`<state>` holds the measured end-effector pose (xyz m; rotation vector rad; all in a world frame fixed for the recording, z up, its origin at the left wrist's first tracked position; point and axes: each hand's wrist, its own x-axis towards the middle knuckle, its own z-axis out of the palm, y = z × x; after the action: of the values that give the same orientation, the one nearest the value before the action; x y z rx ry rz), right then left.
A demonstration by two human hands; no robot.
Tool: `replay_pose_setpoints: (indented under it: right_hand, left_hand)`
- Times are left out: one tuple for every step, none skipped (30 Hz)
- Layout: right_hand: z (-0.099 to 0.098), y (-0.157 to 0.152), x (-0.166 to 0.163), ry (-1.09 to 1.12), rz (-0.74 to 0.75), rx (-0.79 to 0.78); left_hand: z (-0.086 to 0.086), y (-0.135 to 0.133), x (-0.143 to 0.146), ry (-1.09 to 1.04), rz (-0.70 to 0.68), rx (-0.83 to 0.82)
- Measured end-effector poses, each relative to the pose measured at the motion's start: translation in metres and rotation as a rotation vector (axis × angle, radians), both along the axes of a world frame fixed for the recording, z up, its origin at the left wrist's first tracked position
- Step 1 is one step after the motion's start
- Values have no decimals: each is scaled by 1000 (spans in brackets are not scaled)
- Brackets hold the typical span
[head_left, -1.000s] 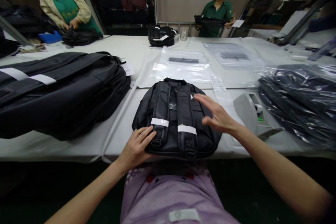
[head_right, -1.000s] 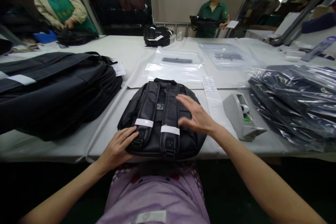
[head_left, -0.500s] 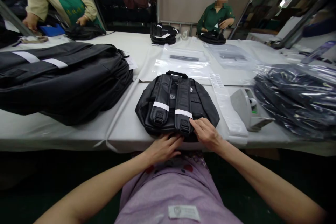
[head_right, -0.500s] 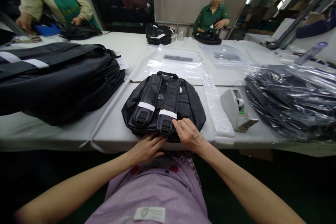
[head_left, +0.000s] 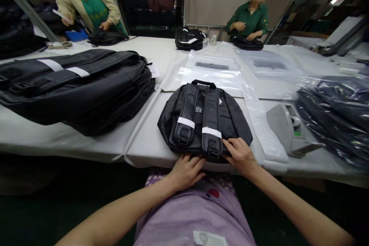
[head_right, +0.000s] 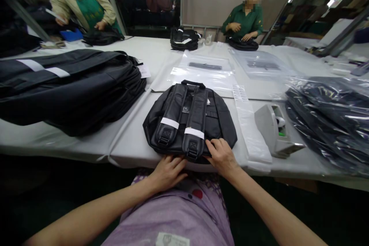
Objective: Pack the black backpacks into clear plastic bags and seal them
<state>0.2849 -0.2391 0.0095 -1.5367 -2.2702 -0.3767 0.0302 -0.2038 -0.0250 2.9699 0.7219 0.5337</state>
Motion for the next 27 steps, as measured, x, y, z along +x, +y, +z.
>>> replay_pose_setpoints:
  right_hand:
    - [5,3,2,3,36,-15]
    - [11,6,4,18,65,-30]
    - [17,9,6,40,83,-44]
    - [24,13,7,63,92,-57]
    - [29,16,8,83,96,-67]
    - [34,19,9,97,99,-72]
    - [39,21,10,105,99,-74]
    - [42,22,10,108,100,-75]
    - [45,24,11,107,104,-75]
    - [48,24,12,105,108,-74]
    - [50,25,13,101,111,-73]
    - [52,25,13,92,113,-73]
    - [53,24,14,78,114,-75]
    - [53,23,14,57,113,-79]
    - [53,22,13,31,108,-87]
    - [52,20,10,4,89,-96]
    - [50,18,6,-19,52,-104]
    - [47,15,1,-37,-1,-115]
    - [43,13,-5,-49,-68,-124]
    - [39,12,-11,-55,-140,-131]
    - [34,11,-17,-58,-201,-134]
    - [29,11,-22,-61,-247,-135]
    - [26,12,-25,-67,-267,-133]
    - [23,14,-26,-77,-266,-129]
    - [23,16,-26,-93,-242,-119]
    - [26,19,-24,-115,-201,-105]
    - [30,22,-22,-141,-150,-85]
  left_hand:
    - [-2,2,-10,-35,1,28]
    - [-4,5,-20,-60,8,54]
    - [-6,8,-28,-74,19,72]
    - [-7,11,-35,-71,29,75]
    - [-8,14,-39,-56,41,65]
    - [-7,16,-40,-34,57,48]
    - [-6,19,-39,-11,73,30]
    - [-3,21,-36,14,91,13]
    - [1,22,-32,39,111,-3]
    - [5,23,-27,64,130,-16]
    - [9,24,-22,89,148,-26]
    - [12,25,-17,115,163,-38]
    - [15,26,-13,141,176,-49]
    - [16,27,-9,164,188,-60]
    - [17,28,-6,181,193,-71]
    - [17,29,-4,190,189,-80]
    - [16,31,-2,189,172,-89]
    - [16,32,-1,181,151,-96]
    - [15,34,0,168,130,-103]
    - [13,36,1,151,109,-111]
    - [12,38,1,131,92,-118]
    - [10,40,2,110,79,-127]
    - [8,42,2,92,70,-137]
    - [7,44,2,81,54,-149]
    - [6,46,2,77,31,-164]
    - [5,48,2,81,10,-178]
    - [5,50,3,91,-11,-190]
